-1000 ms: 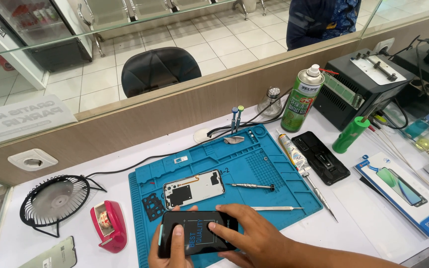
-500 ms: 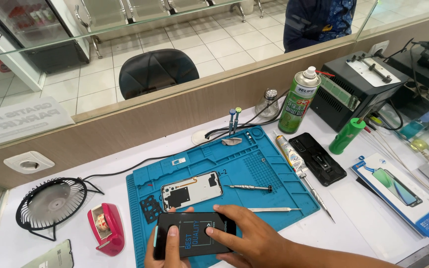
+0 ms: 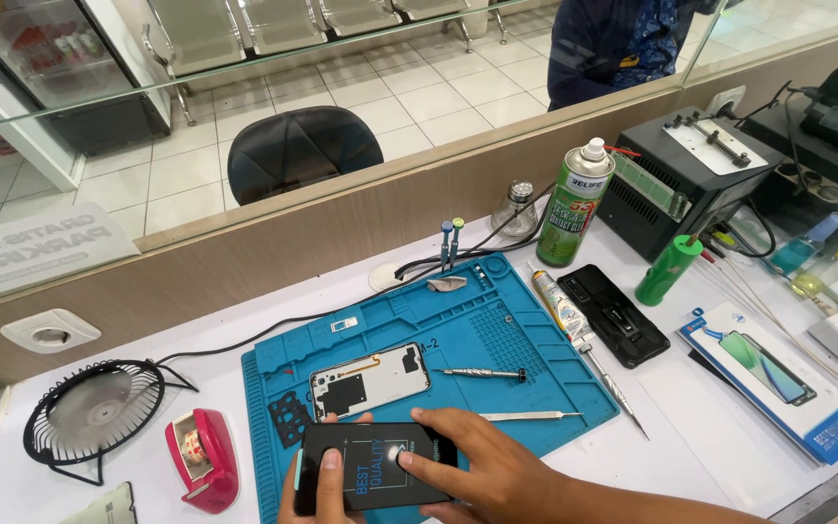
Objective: Preparing and assembling mobile phone components, including unboxing a new screen and fitting the motherboard and battery into the frame.
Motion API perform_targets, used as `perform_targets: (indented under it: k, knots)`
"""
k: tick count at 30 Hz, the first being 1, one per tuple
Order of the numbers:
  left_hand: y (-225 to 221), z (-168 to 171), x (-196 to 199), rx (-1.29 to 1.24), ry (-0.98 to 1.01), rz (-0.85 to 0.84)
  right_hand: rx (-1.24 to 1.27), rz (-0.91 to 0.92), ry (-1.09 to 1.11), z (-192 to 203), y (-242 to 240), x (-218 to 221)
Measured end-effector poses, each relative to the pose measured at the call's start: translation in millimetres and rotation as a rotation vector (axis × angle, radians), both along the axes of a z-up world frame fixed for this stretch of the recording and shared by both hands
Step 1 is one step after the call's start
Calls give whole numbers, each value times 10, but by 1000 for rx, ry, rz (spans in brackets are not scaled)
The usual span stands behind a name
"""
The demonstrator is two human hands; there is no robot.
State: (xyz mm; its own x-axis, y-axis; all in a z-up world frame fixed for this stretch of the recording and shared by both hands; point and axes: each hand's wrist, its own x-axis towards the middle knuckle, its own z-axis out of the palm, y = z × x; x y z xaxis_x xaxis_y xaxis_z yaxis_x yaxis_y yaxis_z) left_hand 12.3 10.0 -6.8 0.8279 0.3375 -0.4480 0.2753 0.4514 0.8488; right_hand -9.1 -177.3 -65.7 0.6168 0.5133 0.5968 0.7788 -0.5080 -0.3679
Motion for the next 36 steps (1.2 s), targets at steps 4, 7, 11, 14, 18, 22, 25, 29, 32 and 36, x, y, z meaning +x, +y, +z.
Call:
perform_targets:
  k: [4,7,11,14,18,22,25,29,32,36]
  knots:
    - [7,-38,0,-10,-11,18,15,3,14,22,6,-22]
    - [48,-71,3,39,34,-48,16,7,38,2,-1,-13]
    - [62,-60,7,58,-2,-91,16,10,18,-4,-22,16]
    - [-5,-38,7,16,-2,-36,4,0,42,-16,-26,11]
    - [-49,-61,12,-44,-46,52,-12,-23,10,-3,-3,18]
    - [-39,-90,6,-72,-72,84,-14,-26,18,-33,16,14]
    - [-27,-46,-13,-66,-33,46,3,-42,44,-76,15,5]
    - [-7,-91,-9,2,-48,19,-9,-39,50,-106,1,18]
    - [-34,-64,-33,5,-56,29,-16,-28,51,-65,13,0]
    - [-43,-59,-20,-16,-64,55,-31,-39,38,-72,18,13]
